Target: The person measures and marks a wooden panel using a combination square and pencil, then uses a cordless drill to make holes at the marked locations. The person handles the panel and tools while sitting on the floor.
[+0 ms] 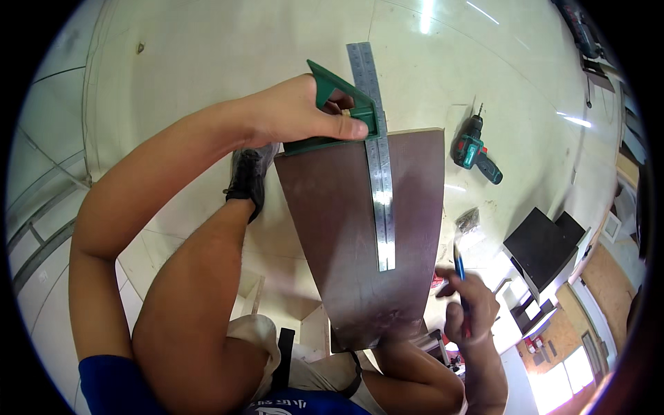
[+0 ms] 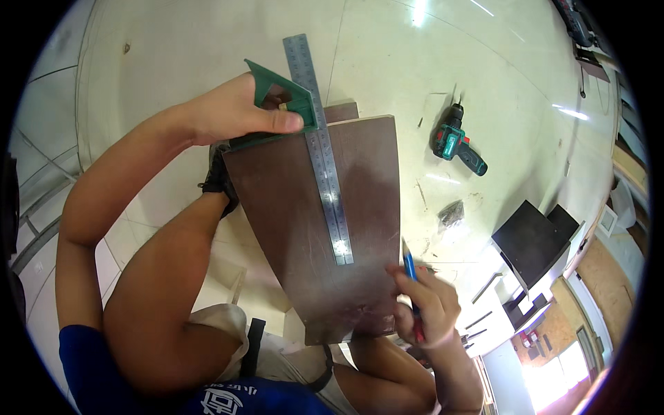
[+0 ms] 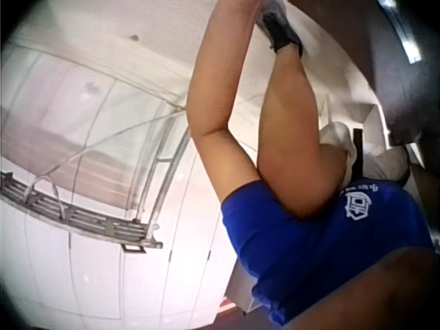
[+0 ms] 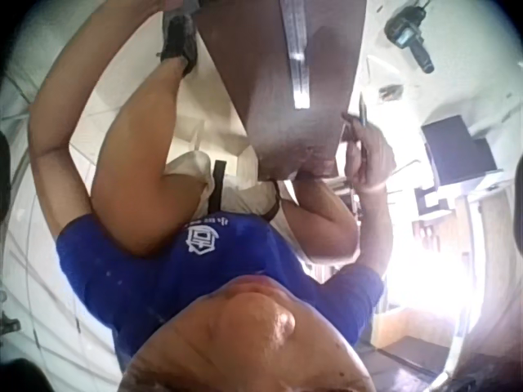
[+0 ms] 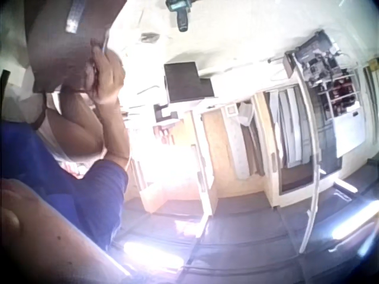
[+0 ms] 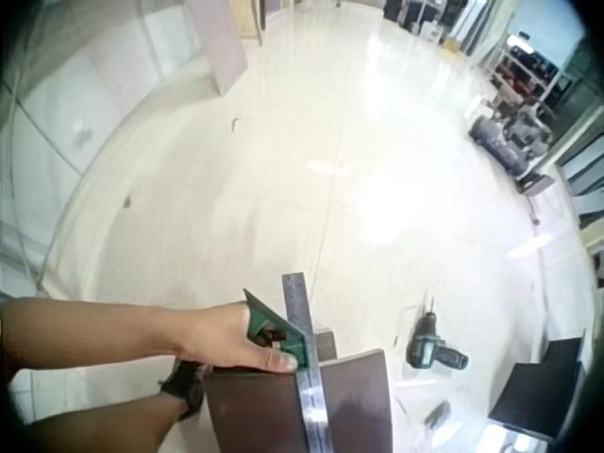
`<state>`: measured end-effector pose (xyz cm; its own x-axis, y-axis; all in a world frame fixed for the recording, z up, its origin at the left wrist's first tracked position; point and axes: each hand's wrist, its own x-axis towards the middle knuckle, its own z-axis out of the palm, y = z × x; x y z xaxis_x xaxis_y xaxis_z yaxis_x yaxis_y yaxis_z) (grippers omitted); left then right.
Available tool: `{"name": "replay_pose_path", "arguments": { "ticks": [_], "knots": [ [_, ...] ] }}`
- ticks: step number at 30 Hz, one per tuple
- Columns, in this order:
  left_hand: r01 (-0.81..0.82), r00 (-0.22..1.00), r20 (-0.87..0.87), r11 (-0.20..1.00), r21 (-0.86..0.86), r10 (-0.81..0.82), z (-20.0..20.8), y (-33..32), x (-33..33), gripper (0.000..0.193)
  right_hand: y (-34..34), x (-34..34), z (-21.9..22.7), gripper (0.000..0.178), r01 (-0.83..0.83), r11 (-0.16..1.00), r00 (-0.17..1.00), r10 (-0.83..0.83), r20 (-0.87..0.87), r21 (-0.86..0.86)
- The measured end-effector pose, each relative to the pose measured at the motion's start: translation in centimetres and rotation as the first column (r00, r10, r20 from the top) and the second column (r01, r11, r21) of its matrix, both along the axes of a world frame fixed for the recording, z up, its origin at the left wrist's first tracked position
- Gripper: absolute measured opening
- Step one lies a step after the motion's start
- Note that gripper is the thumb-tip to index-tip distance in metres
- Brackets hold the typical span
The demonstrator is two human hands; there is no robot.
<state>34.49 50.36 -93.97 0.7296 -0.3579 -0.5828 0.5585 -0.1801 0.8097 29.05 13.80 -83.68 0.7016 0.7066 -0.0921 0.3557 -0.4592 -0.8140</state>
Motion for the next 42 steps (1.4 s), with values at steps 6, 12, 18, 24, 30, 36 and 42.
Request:
{"name": "replay_pose_path", "arguments": {
  "ticks": [6, 12, 18, 24, 30, 36, 42],
  "knots": [
    [-0.309, 0.946, 0.017, 0.916, -0.258, 0.324, 4.8, 4.4, 1.7, 0.028, -9.0, -8.7, 9.9, 0.023, 0.284, 0.925, 0.937, -0.324, -0.131, -0.254],
    [-0.728, 0.513, -0.013, 0.427, -0.537, 0.858, 16.7, 8.6, -4.4, 0.028, -8.7, -16.5, 16.8, 0.023, 0.760, 0.649, 0.646, -0.761, -0.064, -0.032],
    [-0.895, 0.095, 0.652, 0.351, -0.275, 0.753, 29.1, 5.4, -17.0, 0.027, -9.5, -15.7, 20.5, 0.015, 0.601, 0.791, 0.797, -0.604, 0.002, -0.112],
    [-0.718, 0.256, 0.904, 0.693, -0.059, 0.343, 35.5, 1.6, -29.2, 0.024, -10.5, -18.7, 20.3, 0.010, 0.627, 0.770, 0.772, -0.597, -0.216, 0.113],
    [-0.805, 0.295, 0.942, 0.490, 0.335, -0.160, 34.1, 5.5, -34.1, 0.024, -11.0, -21.4, 21.0, 0.020, 0.711, 0.655, 0.702, -0.682, -0.206, 0.255],
    [-0.770, 0.467, 0.663, 0.638, -0.021, 0.585, 28.8, 10.0, -39.0, 0.018, -12.4, -25.1, 18.9, 0.020, 0.784, 0.414, 0.557, -0.797, -0.232, 0.462],
    [-0.882, 0.135, 0.351, 0.274, -0.385, 0.927, 25.7, 12.0, -46.7, 0.027, -10.3, -33.7, 19.7, 0.032, 0.749, 0.209, 0.468, -0.838, -0.280, 0.628]
  ]
}}
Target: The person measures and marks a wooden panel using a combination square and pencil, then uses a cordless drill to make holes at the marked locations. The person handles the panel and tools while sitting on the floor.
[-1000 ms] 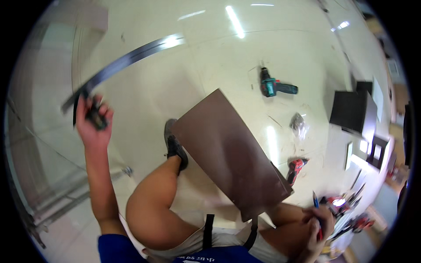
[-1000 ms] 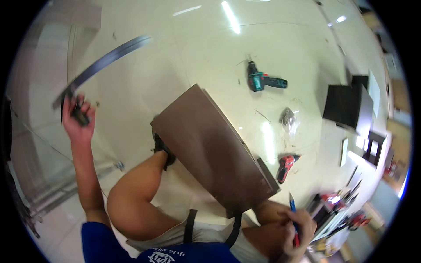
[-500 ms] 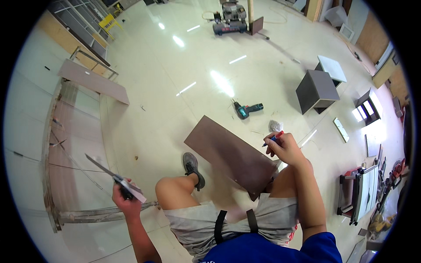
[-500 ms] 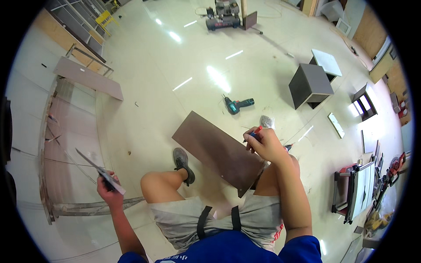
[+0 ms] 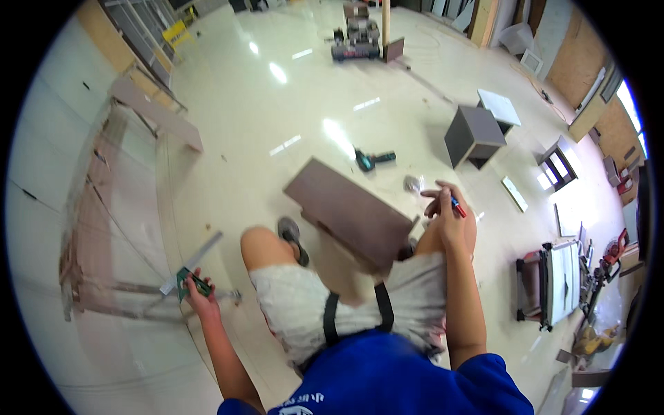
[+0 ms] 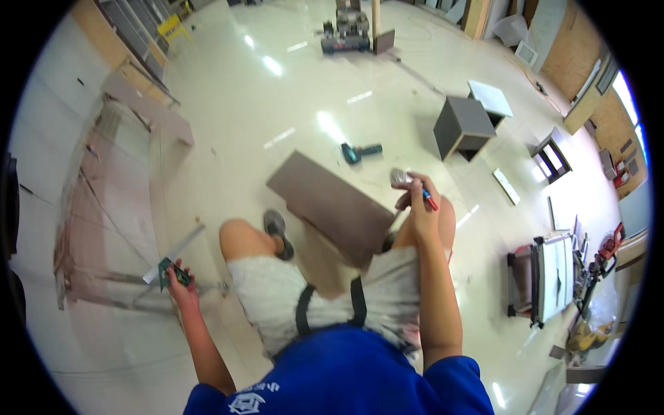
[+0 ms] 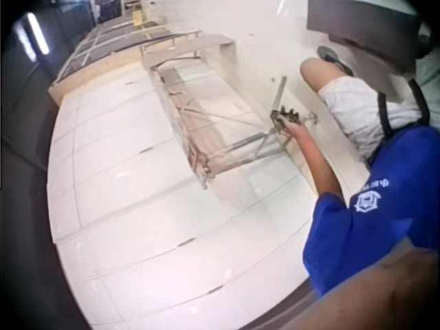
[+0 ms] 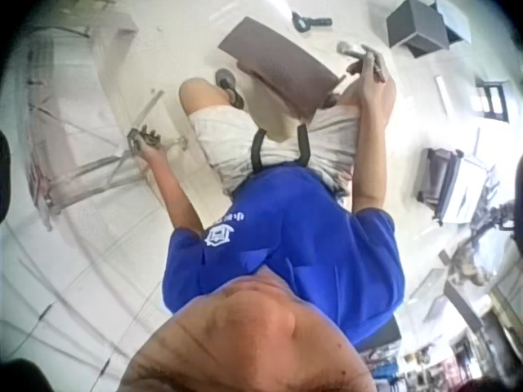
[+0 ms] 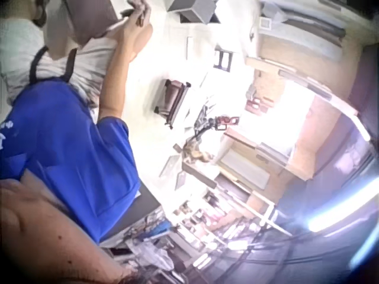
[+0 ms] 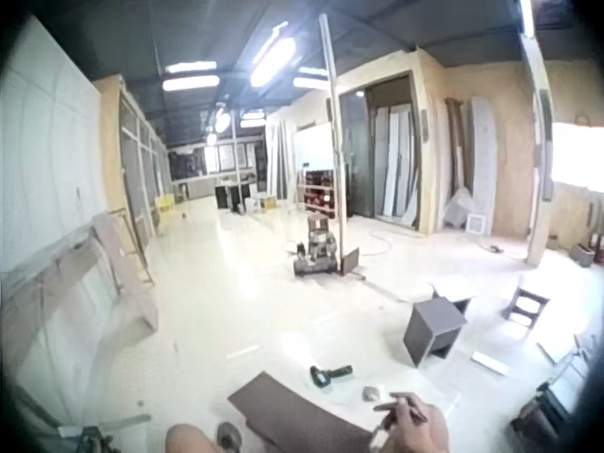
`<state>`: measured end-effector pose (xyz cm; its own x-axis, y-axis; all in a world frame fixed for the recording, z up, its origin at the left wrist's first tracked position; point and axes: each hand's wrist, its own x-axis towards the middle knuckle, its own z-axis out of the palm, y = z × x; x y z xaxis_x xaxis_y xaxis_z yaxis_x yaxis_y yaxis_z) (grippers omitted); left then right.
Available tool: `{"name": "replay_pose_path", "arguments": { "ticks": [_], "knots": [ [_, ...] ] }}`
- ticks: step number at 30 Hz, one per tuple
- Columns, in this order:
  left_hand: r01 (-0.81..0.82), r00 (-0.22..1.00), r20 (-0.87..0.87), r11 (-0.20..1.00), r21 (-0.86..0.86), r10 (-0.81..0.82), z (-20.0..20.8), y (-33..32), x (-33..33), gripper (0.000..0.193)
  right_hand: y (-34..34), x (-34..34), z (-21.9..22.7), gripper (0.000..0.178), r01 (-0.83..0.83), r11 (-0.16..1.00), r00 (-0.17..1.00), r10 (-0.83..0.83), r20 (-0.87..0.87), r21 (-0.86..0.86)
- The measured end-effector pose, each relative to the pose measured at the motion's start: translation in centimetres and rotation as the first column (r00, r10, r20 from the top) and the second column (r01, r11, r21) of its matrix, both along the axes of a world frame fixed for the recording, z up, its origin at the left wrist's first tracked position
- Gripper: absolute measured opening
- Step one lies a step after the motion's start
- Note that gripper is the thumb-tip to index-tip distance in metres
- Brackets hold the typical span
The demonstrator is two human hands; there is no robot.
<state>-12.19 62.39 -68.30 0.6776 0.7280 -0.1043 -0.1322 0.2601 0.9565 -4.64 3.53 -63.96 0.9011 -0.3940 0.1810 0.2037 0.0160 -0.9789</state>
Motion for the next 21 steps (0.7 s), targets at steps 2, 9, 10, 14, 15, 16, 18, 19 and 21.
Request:
{"name": "replay_pose_path", "arguments": {
  "ticks": [2, 9, 10, 14, 15, 16, 18, 19, 21],
  "knots": [
    [-0.063, 0.997, -0.037, 0.997, 0.044, 0.064, -2.6, -0.1, -2.9, 0.023, 0.6, -3.4, 1.5, 0.033, 0.000, 1.000, 0.998, -0.002, -0.060, -0.021],
    [0.164, 0.907, -0.419, 0.949, 0.271, -0.037, -10.6, 0.0, -9.9, 0.020, -1.7, -7.7, 0.0, 0.023, 0.036, 0.977, 0.999, -0.040, -0.017, -0.210],
    [0.231, 0.873, -0.479, 0.943, 0.240, -0.092, -11.8, -0.5, -10.5, 0.021, -2.1, -7.7, 0.2, 0.023, 0.034, 0.969, 0.999, -0.040, -0.020, -0.243],
    [0.169, 0.850, -0.488, 0.980, -0.101, -0.197, -17.6, -5.9, -12.8, 0.017, -2.4, -7.8, 1.4, 0.024, 0.023, 0.964, 0.999, -0.030, -0.023, -0.264],
    [0.136, 0.887, -0.446, 0.991, 0.005, -0.120, -19.8, -5.9, -13.7, 0.015, -1.7, -7.4, 1.5, 0.024, 0.014, 0.972, 1.000, -0.016, -0.007, -0.236],
    [0.099, 0.917, -0.396, 0.990, 0.105, -0.050, -21.4, -5.8, -14.4, 0.013, -1.0, -7.0, 1.2, 0.024, 0.001, 0.976, 1.000, -0.002, -0.008, -0.218],
    [-0.008, 0.958, -0.280, 0.971, -0.240, -0.062, -22.4, -9.3, -15.4, 0.013, -1.7, -7.1, 0.7, 0.024, -0.011, 0.969, 0.999, 0.002, -0.037, -0.246],
    [-0.049, 0.973, -0.224, 0.915, -0.401, -0.046, -22.4, -10.0, -15.6, 0.013, -1.9, -6.9, 0.5, 0.024, -0.009, 0.960, 1.000, 0.001, -0.028, -0.278],
    [0.014, 0.950, -0.310, 0.995, -0.102, -0.045, -21.8, -9.3, -15.8, 0.015, -2.2, -6.3, 0.0, 0.025, -0.009, 0.944, 1.000, 0.007, -0.008, -0.330]
  ]
}}
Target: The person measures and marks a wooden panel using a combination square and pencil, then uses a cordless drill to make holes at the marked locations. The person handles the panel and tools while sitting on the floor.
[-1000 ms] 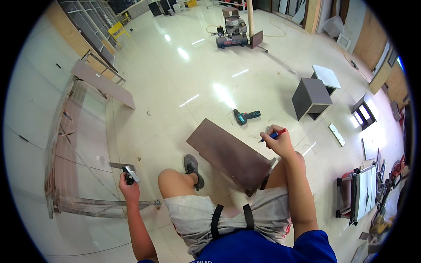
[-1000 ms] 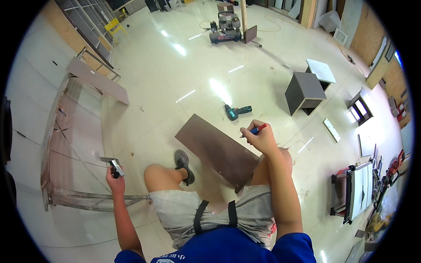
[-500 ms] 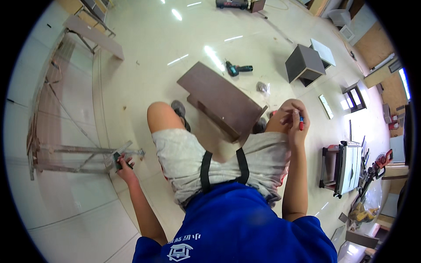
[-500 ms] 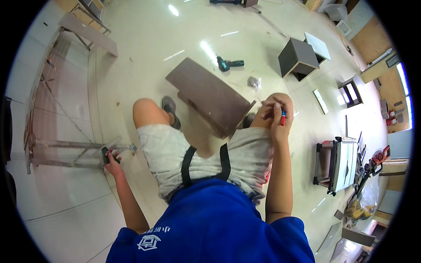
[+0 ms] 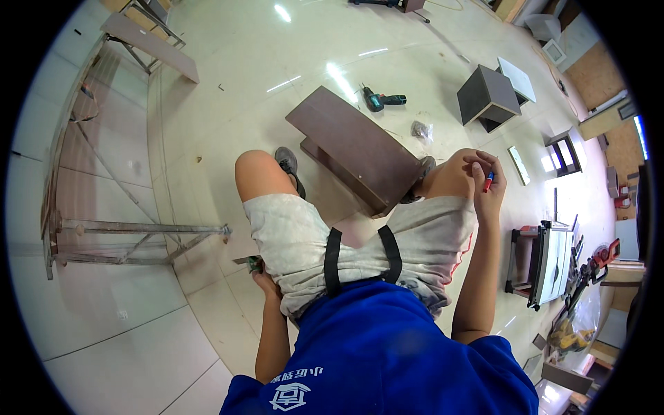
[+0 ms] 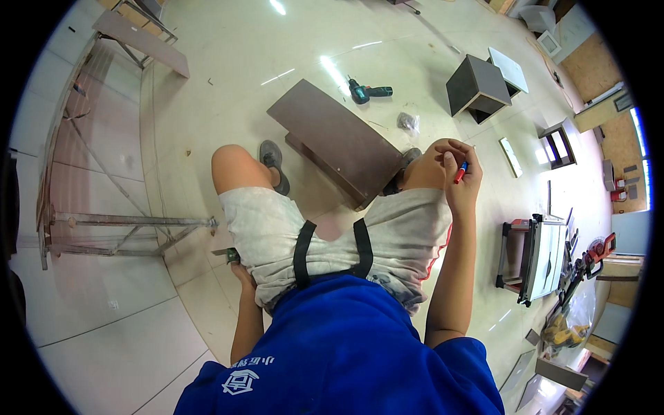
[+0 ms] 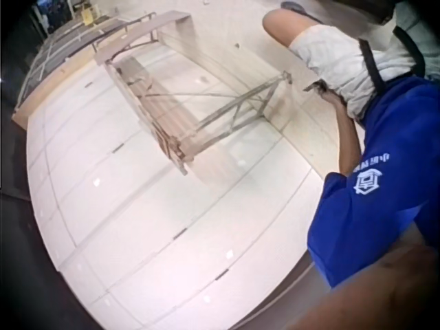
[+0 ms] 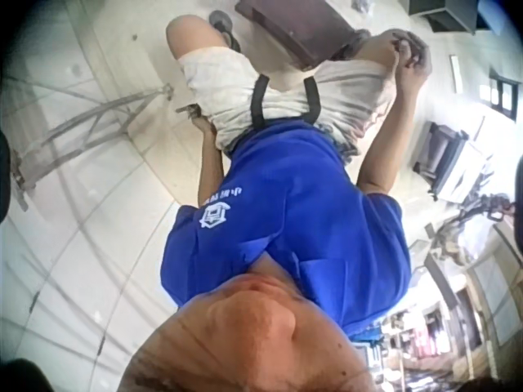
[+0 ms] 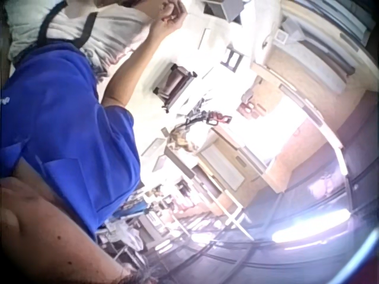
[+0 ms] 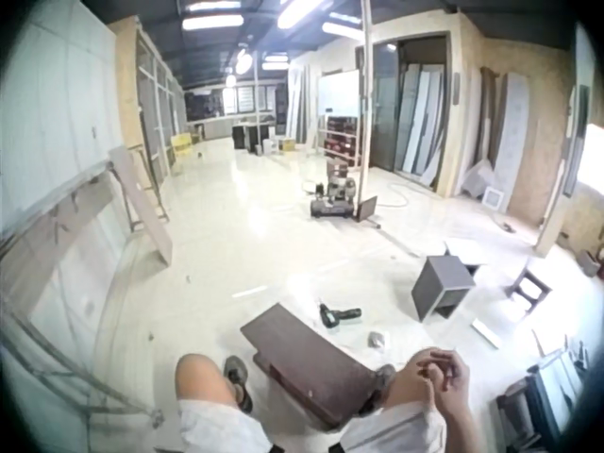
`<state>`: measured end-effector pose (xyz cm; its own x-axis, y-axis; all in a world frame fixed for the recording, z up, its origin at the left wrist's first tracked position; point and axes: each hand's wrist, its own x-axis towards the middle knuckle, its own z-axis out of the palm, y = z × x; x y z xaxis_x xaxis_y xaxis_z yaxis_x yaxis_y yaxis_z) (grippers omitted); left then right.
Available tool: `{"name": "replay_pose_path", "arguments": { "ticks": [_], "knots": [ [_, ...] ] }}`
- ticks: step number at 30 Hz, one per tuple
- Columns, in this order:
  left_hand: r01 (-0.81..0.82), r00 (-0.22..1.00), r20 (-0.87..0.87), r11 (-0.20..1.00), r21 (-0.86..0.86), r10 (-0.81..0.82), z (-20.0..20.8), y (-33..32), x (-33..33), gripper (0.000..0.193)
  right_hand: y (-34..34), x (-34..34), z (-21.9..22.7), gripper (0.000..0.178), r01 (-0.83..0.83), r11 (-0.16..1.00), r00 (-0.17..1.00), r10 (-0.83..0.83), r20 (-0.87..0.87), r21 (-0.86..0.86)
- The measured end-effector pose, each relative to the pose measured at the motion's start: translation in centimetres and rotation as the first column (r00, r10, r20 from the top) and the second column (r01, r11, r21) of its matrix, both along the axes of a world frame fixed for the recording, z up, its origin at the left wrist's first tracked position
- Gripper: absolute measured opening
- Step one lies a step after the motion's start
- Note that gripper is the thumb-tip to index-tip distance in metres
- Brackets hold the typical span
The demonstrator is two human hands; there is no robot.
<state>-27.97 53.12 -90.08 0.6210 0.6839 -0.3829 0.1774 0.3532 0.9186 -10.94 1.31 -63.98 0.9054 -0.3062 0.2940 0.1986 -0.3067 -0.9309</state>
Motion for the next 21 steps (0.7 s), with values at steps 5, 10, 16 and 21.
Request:
{"name": "replay_pose_path", "arguments": {
  "ticks": [5, 10, 16, 21],
  "knots": [
    [-0.015, 0.985, 0.135, 0.740, 0.673, -0.103, 7.9, 4.1, 3.7, 0.018, -2.2, 1.6, 0.3, 0.027, 0.083, 0.969, 0.995, -0.093, -0.033, -0.231],
    [-0.140, 0.880, 0.444, 0.800, 0.583, -0.170, 22.3, 5.9, 9.6, 0.030, -5.7, 2.0, -2.5, 0.027, 0.221, 0.850, 0.955, -0.288, -0.070, -0.479],
    [0.119, 0.787, 0.393, 0.741, 0.660, -0.476, 32.6, 1.8, 20.3, 0.021, -3.3, 3.4, -3.2, 0.029, 0.238, 0.893, 0.918, -0.335, -0.212, -0.381],
    [0.245, 0.781, 0.411, 0.836, 0.491, -0.470, 29.7, -3.2, 33.2, 0.009, -2.0, 7.4, -2.6, 0.057, 0.032, 0.988, 0.999, -0.028, -0.030, 0.151]
  ]
}}
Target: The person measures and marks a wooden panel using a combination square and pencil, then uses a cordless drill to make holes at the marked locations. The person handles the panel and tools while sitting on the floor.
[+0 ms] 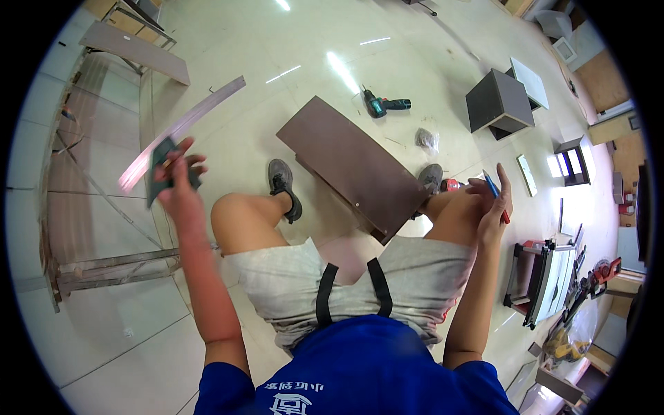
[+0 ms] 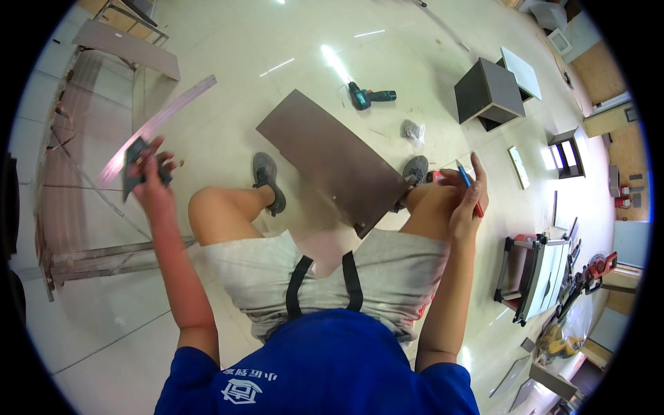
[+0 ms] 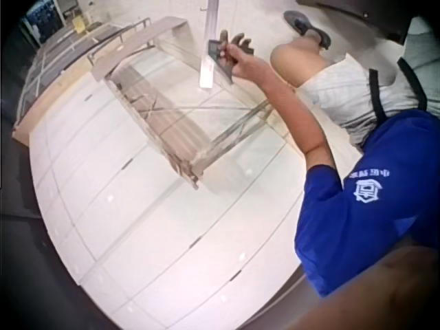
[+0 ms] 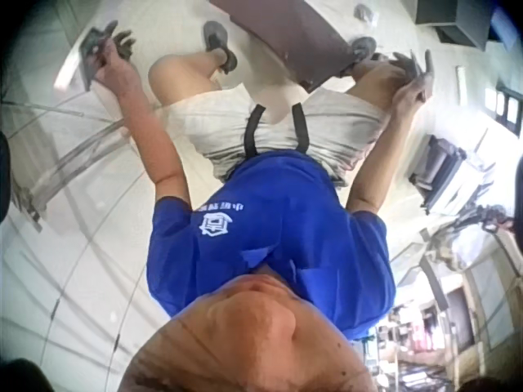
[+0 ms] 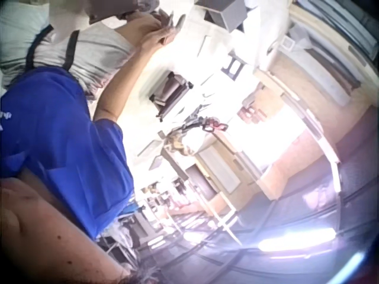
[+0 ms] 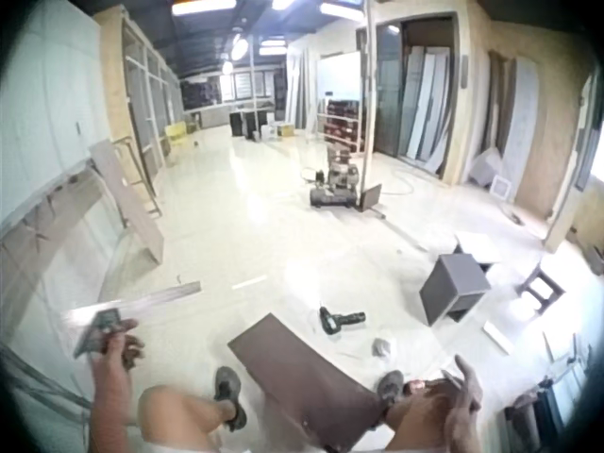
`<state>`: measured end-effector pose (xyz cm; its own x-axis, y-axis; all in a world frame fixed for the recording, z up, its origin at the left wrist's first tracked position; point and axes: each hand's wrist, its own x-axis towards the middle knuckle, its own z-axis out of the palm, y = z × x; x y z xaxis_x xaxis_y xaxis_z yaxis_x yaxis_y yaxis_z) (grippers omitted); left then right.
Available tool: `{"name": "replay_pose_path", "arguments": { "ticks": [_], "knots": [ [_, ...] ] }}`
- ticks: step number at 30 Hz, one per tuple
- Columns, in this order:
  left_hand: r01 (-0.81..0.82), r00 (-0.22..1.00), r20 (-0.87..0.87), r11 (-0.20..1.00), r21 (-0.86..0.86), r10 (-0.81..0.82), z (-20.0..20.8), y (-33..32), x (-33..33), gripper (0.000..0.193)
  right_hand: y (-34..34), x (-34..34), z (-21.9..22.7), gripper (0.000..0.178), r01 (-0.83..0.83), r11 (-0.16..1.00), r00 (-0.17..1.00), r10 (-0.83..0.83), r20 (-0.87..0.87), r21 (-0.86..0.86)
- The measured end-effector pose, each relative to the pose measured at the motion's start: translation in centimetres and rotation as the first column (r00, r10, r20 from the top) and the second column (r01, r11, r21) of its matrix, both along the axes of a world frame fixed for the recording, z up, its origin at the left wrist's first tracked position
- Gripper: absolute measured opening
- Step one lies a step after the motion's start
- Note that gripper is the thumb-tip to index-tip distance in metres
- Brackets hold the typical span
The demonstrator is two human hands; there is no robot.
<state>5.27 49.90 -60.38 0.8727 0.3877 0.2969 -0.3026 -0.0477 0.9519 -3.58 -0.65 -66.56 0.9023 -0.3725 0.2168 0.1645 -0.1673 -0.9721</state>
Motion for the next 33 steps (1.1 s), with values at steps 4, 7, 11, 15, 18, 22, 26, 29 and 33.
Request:
{"name": "replay_pose_path", "arguments": {
  "ticks": [4, 7, 11, 15, 18, 22, 26, 29, 33],
  "knots": [
    [-0.015, 0.993, -0.112, 0.998, 0.056, 0.021, -4.4, -2.7, 7.0, 0.016, 6.5, 7.3, 0.2, 0.043, -0.140, 0.989, 0.962, 0.147, -0.228, 0.046],
    [0.021, 0.985, -0.175, 0.996, 0.086, -0.006, -7.1, -3.4, 10.6, 0.017, 13.6, 13.4, -4.1, 0.017, -0.344, 0.937, 0.909, 0.349, -0.228, 0.063],
    [0.076, 0.977, -0.188, 0.988, -0.136, -0.101, -8.5, -3.6, 12.0, 0.015, 18.2, 19.2, -12.1, 0.016, -0.536, 0.836, 0.833, 0.501, -0.234, -0.116],
    [0.188, 0.975, -0.067, 0.946, -0.265, -0.212, -7.4, -2.0, 13.0, 0.017, 21.7, 21.0, -16.3, 0.027, -0.463, 0.839, 0.809, 0.532, -0.252, 0.285],
    [0.216, 0.963, -0.070, 0.905, -0.367, -0.259, -7.2, -2.4, 14.0, 0.019, 21.5, 22.0, -17.5, 0.041, -0.300, 0.784, 0.806, 0.513, -0.296, 0.543],
    [0.318, 0.880, -0.120, 0.757, -0.570, -0.460, -8.2, -2.6, 14.6, 0.040, 23.5, 26.4, -9.7, 0.038, -0.129, 0.535, 0.893, 0.430, -0.138, 0.835],
    [0.262, 0.835, -0.262, 0.769, -0.583, -0.484, -8.0, -6.0, 14.1, 0.052, 22.2, 30.3, -5.8, 0.030, -0.237, 0.333, 0.871, 0.489, 0.047, 0.913],
    [0.211, 0.824, -0.294, 0.744, -0.634, -0.485, -8.9, -5.0, 13.5, 0.048, 21.9, 30.8, -4.8, 0.024, -0.256, 0.440, 0.885, 0.465, 0.025, 0.861],
    [-0.089, 0.925, -0.290, 0.601, -0.795, -0.247, -8.4, 0.9, 12.4, 0.042, 20.1, 30.4, -6.6, 0.023, -0.198, 0.583, 0.876, 0.467, -0.125, 0.788]
  ]
}}
